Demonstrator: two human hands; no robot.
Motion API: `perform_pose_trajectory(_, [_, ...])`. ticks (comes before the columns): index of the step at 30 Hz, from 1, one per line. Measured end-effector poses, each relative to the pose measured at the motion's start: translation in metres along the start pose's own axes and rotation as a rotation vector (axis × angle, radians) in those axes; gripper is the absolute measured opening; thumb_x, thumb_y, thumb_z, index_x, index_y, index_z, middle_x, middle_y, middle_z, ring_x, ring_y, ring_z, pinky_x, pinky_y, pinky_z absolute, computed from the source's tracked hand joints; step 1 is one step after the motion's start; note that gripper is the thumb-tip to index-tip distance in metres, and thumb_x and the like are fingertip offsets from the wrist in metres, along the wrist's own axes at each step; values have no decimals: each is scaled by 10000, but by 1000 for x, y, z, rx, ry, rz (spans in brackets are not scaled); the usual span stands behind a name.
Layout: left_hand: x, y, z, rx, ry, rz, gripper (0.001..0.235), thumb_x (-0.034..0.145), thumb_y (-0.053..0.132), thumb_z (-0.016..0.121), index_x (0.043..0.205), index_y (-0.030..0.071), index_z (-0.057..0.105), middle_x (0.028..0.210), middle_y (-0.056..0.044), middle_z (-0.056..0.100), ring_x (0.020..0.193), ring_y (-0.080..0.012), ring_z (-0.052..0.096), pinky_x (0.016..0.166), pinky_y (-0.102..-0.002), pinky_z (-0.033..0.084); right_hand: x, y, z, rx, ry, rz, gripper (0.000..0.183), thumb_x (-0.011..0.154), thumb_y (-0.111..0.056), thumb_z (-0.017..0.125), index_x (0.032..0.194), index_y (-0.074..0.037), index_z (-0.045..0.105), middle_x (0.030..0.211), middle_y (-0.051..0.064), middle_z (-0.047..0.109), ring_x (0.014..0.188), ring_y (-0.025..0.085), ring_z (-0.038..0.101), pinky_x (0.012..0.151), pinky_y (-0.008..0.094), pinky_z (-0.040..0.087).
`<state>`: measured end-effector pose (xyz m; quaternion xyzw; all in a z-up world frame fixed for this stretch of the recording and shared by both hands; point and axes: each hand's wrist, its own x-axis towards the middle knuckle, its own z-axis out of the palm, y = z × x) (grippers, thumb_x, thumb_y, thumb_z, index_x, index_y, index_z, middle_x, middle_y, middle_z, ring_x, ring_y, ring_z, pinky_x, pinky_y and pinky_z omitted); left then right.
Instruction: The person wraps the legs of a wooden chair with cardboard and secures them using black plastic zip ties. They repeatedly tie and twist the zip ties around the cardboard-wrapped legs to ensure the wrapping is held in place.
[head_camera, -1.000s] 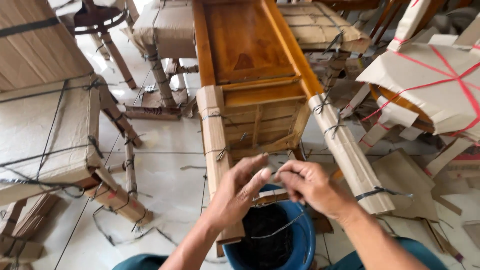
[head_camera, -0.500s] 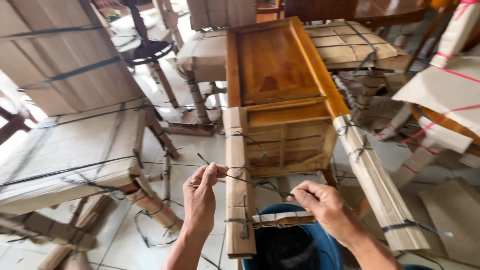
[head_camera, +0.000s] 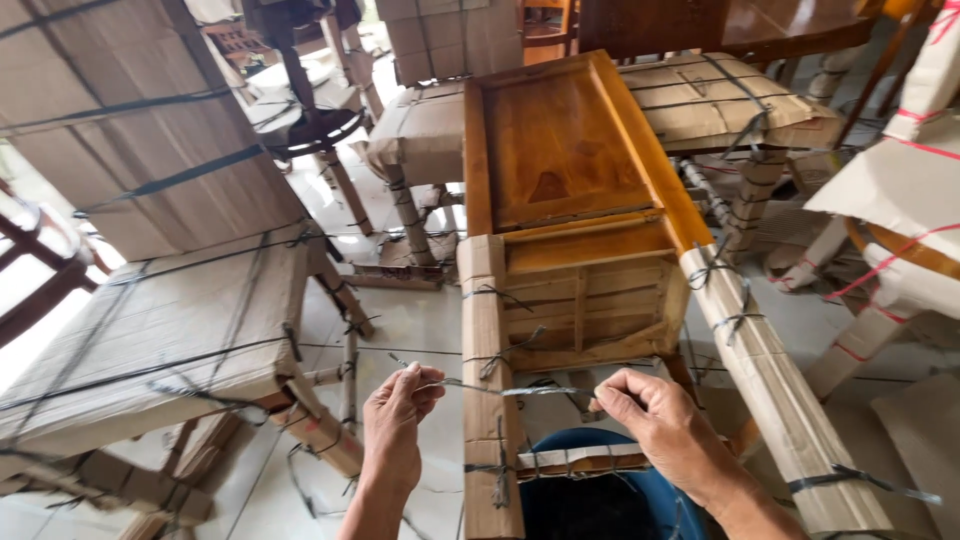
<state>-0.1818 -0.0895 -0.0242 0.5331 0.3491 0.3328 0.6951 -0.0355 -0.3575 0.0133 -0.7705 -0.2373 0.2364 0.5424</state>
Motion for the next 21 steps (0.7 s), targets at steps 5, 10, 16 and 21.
perform_pose_trajectory(5, [12,-7,21,-16,-66,16,267,999,223,625,911,14,764,871,-124,787,748,-178,676,679,-254,423,-5,-7,-13,3,115,-54,273,946,-331,671,817,-122,789,713,-26,665,704,92,572,704,261,451])
perform_pose_trajectory(10, [-12,27,51,457,-8,171,318,956,329,711,832,56,817,793,-44,769,827,-120,662,799,-262,448,-22,-14,-53,-105,125,-112,268,920,-360,652,871,-126,775,784,38,772,761,159,738,736,294,624])
perform_pose_trajectory(16, [-55,31,83,310,-450,503,118,856,149,744,843,54,812,881,-86,839,799,-156,758,701,-254,650,-31,47,-132,11,497,-91,154,909,-174,725,898,-28,773,791,121,733,731,217,644,699,347,555])
perform_pose_trajectory(21, [-71,12,105,579,-577,581,187,905,263,730,794,119,776,776,18,760,701,-111,705,621,-265,542,-61,29,-158,-89,551,63,208,921,-206,729,918,-9,798,882,96,779,881,177,670,881,315,497])
